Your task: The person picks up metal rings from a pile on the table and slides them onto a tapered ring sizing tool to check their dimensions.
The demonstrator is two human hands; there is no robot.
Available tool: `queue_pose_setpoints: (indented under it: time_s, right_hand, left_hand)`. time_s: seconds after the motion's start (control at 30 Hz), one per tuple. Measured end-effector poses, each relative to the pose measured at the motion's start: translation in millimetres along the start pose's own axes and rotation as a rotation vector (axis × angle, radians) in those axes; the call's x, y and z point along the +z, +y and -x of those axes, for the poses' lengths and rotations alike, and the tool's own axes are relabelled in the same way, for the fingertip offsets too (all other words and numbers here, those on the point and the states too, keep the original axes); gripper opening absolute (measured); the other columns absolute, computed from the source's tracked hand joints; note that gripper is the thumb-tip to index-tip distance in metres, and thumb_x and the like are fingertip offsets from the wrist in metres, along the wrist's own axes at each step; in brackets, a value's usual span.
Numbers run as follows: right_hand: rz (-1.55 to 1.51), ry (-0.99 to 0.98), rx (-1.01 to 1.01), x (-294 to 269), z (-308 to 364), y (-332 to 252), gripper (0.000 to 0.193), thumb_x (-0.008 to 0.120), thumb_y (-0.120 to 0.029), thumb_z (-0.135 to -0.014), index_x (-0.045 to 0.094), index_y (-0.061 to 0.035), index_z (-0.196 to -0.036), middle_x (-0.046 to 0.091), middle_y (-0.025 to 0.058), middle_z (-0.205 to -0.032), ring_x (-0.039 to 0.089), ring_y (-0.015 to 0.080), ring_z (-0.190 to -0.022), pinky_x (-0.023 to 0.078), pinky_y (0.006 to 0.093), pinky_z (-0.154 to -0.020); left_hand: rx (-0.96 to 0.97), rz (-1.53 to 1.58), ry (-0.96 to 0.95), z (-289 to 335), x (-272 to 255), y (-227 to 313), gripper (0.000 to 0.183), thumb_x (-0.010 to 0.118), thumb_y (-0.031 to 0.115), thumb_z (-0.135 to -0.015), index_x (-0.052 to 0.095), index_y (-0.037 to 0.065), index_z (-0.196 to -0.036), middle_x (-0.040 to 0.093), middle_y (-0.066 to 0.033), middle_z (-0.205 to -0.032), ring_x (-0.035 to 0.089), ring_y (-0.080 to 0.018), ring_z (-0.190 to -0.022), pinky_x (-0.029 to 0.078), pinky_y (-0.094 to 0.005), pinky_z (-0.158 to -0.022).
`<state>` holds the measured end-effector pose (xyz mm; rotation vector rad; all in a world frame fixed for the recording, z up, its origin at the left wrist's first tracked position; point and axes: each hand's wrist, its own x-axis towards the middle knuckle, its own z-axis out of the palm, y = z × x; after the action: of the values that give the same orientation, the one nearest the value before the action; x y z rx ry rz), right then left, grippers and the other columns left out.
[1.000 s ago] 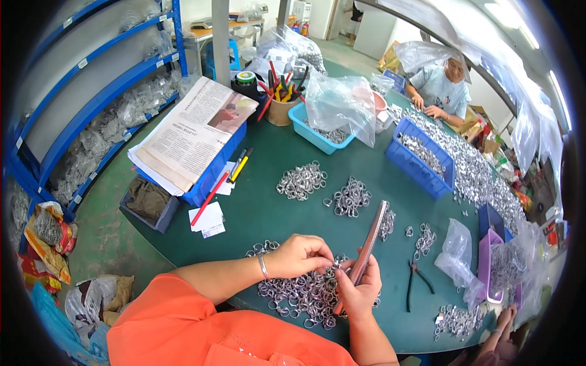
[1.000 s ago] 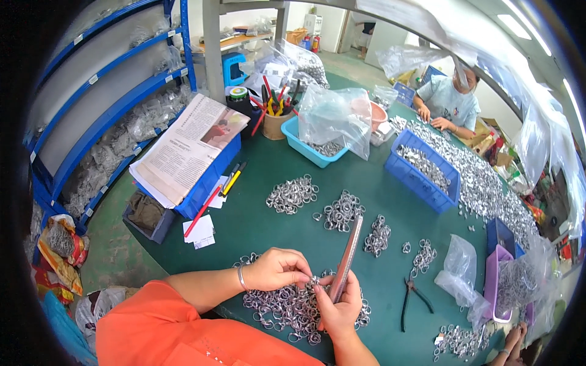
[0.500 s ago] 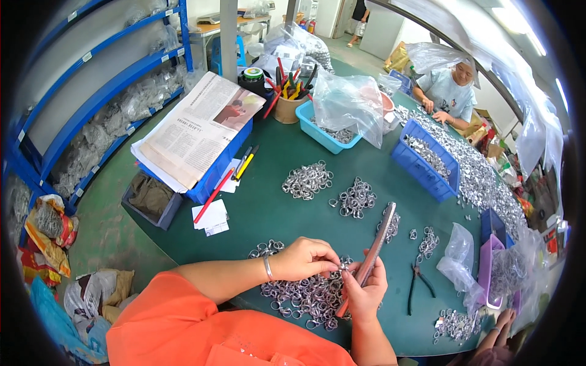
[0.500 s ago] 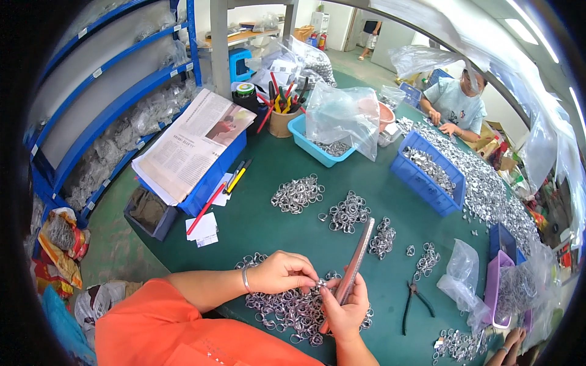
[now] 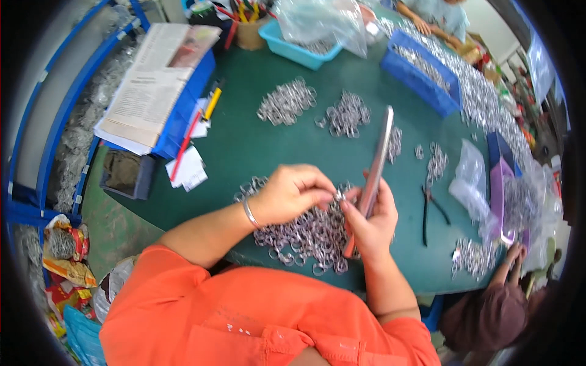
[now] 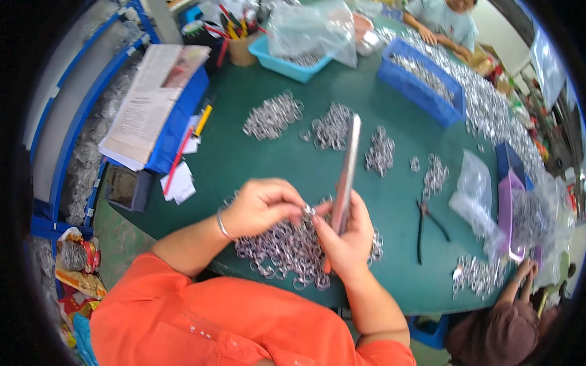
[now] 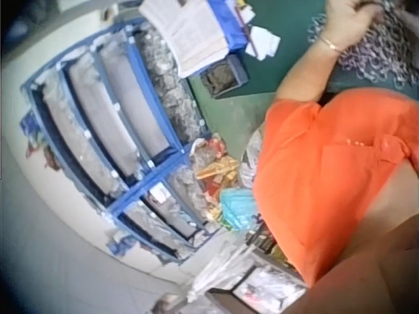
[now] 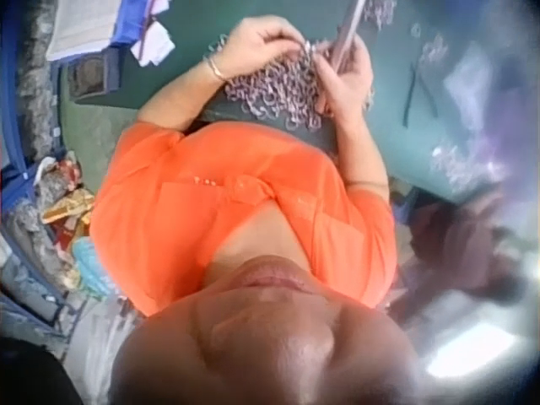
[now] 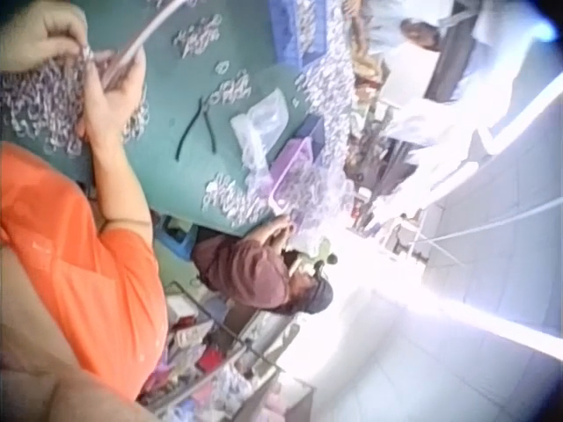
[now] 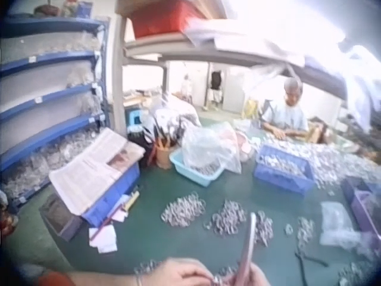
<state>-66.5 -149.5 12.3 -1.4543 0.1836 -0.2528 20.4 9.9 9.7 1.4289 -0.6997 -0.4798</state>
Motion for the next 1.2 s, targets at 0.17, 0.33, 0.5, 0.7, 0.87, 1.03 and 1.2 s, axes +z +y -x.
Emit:
queue_pose_setpoints:
  time_s: [0.17,0.33,0.5,0.7,0.87,1.03,1.2]
  right_hand:
    - [-0.041,0.001,-0.026,-1,0,-5,0.057,0.062,0.010,-0.075,0.036,0.0009,-0.125,0.056,0.0061,-0.089,0.054,0.0070,-0.069,0.044,0.0177,-0.056]
    - [-0.073,-0.004,-0.011,-1,3,-5,0.057,0.062,0.010,-0.076,0.036,0.0011,-0.126,0.057,0.0069,-0.089,0.054,0.0066,-0.068,0.044,0.0175,-0.056]
    - [-0.060,-0.010,-0.018,-2,5,-4,0.056,0.061,0.009,-0.077,0.036,0.0009,-0.126,0.057,0.0066,-0.088,0.053,0.0064,-0.067,0.043,0.0176,-0.055]
    - [-0.048,-0.010,-0.027,-2,3,-2,0.054,0.059,0.010,-0.077,0.036,0.0013,-0.125,0.057,0.0069,-0.088,0.054,0.0071,-0.071,0.044,0.0183,-0.057]
    - [-0.066,-0.031,-0.023,-2,2,0,0.052,0.058,0.010,-0.078,0.037,0.0017,-0.124,0.057,0.0072,-0.088,0.054,0.0076,-0.073,0.044,0.0185,-0.059]
    - [-0.024,-0.035,-0.021,-1,0,1,0.050,0.056,0.010,-0.078,0.037,0.0018,-0.124,0.057,0.0081,-0.089,0.053,0.0063,-0.068,0.043,0.0176,-0.055]
    - [-0.130,-0.062,0.058,-4,1,-3,0.051,0.056,0.009,-0.078,0.036,0.0017,-0.125,0.058,0.0097,-0.091,0.053,0.0055,-0.064,0.043,0.0164,-0.052]
  left_hand:
    - [0.023,0.056,-0.046,-4,0,-5,0.007,0.056,-0.007,-0.082,0.060,-0.007,-0.088,0.059,-0.0118,-0.087,0.064,-0.0187,-0.074,0.053,-0.0257,-0.066]
    - [0.072,-0.010,-0.055,-1,-1,-7,0.010,0.057,-0.007,-0.081,0.060,-0.007,-0.091,0.059,-0.0121,-0.087,0.064,-0.0194,-0.074,0.055,-0.0261,-0.067]
    - [-0.090,0.162,-0.026,0,4,-7,0.009,0.058,-0.007,-0.081,0.061,-0.007,-0.090,0.059,-0.0125,-0.086,0.065,-0.0203,-0.077,0.055,-0.0274,-0.067]
    - [0.166,-0.152,-0.022,-1,0,1,0.009,0.064,-0.007,-0.075,0.063,-0.005,-0.084,0.061,-0.0109,-0.082,0.064,-0.0172,-0.072,0.053,-0.0252,-0.063]
    - [0.355,-0.342,-0.019,-3,1,2,0.010,0.069,-0.001,-0.070,0.065,0.001,-0.079,0.062,-0.0073,-0.076,0.061,-0.0184,-0.068,0.049,-0.0264,-0.059]
    - [0.383,-0.387,-0.015,-3,0,0,0.015,0.071,-0.004,-0.066,0.065,0.001,-0.079,0.063,-0.0081,-0.077,0.061,-0.0182,-0.069,0.049,-0.0254,-0.059]
    - [0.435,-0.450,0.007,-3,-1,3,0.016,0.072,-0.004,-0.065,0.065,0.002,-0.079,0.063,-0.0075,-0.076,0.061,-0.0185,-0.068,0.049,-0.0256,-0.058]
